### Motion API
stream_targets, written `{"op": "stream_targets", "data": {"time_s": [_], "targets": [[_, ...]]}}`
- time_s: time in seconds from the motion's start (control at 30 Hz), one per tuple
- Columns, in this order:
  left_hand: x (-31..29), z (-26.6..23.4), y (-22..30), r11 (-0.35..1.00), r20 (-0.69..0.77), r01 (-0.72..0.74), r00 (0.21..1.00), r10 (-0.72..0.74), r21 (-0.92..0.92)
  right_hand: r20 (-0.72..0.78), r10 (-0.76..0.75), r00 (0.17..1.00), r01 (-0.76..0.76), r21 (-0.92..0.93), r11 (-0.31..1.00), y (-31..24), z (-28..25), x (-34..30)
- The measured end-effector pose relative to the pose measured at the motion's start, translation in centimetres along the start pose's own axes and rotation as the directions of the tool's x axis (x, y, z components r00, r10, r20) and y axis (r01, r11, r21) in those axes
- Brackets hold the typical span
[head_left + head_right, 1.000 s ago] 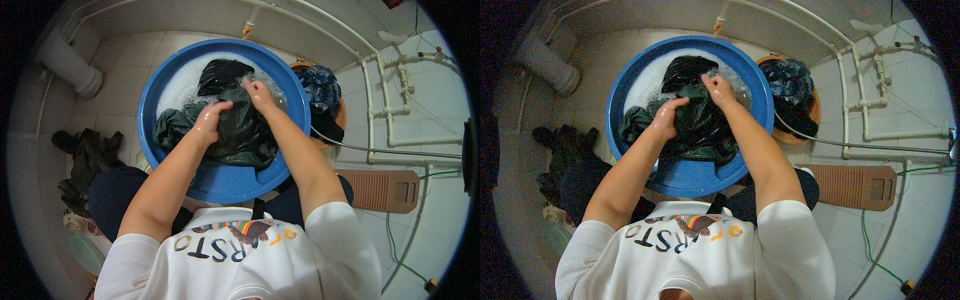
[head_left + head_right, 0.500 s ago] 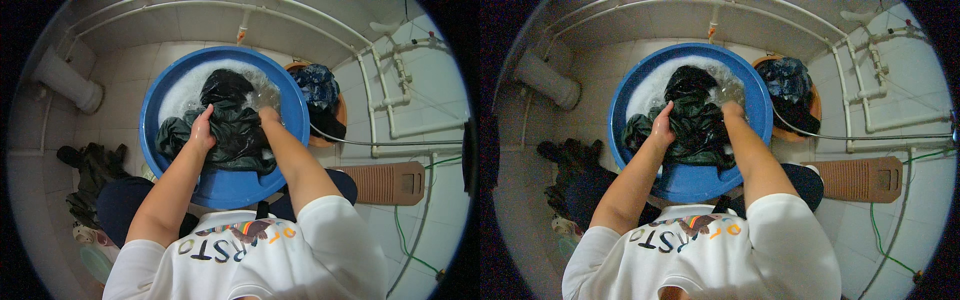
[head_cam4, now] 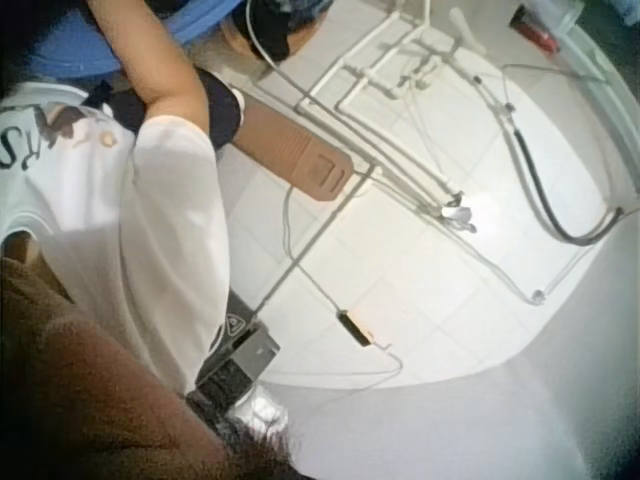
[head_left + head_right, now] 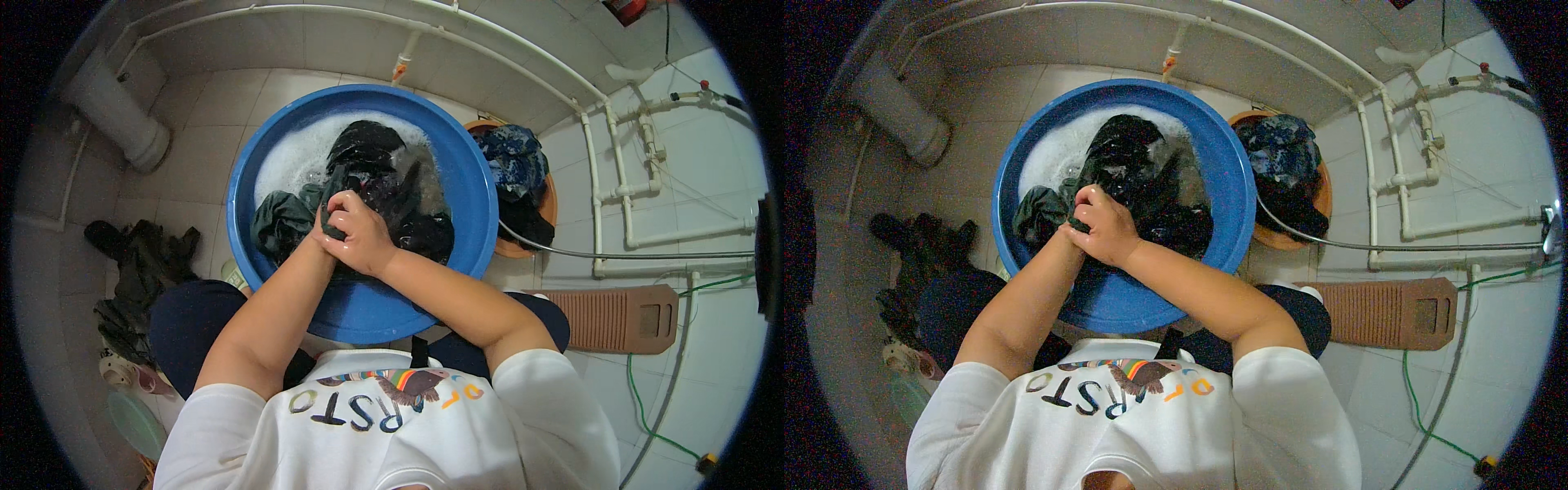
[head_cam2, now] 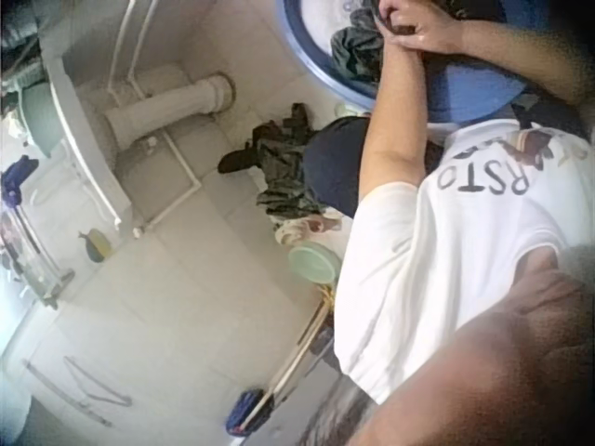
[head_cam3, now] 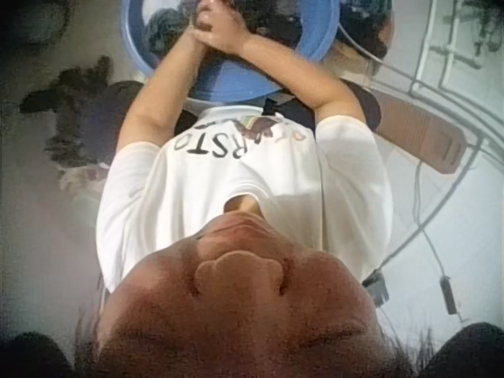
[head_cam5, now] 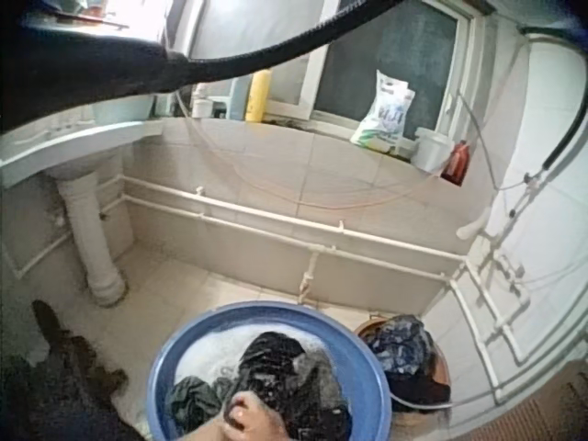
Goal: The person hand washes a dark garment in a blue plastic basin filled with soapy water. They repeatedly submerge, scrub, and wring the fabric with both hands, occasionally lifting it to inspect or reposition it within the basin.
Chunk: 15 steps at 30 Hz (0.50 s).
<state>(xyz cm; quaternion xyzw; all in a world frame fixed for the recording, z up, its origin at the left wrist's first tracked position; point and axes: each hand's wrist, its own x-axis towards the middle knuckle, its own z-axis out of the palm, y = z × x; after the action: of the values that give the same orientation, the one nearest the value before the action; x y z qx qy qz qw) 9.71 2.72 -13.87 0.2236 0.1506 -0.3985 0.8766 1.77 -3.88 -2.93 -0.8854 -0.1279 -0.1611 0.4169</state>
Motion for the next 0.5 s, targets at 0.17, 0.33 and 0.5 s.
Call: {"op": "stream_targets", "data": {"time_s": [0.17, 0.33, 0.5], "targets": [[-3.1, 6.4, -1.4, 0.970, -0.393, -0.059, 0.907, 0.151, 0.235, -0.210, 0.163, 0.964, -0.192, -0.123, 0.974, 6.4, -0.3, 1.0], [-2.0, 3.4, -0.1, 0.982, -0.165, 0.190, 0.968, -0.187, 0.000, -0.096, 0.225, 0.970, -0.231, -0.062, 0.971, 4.4, 0.5, 0.3], [-1.5, 3.1, -0.3, 0.994, -0.270, 0.085, 0.961, -0.063, 0.070, -0.066, 0.103, 0.992, -0.111, -0.121, 0.987, 4.9, 0.6, -0.6]]}}
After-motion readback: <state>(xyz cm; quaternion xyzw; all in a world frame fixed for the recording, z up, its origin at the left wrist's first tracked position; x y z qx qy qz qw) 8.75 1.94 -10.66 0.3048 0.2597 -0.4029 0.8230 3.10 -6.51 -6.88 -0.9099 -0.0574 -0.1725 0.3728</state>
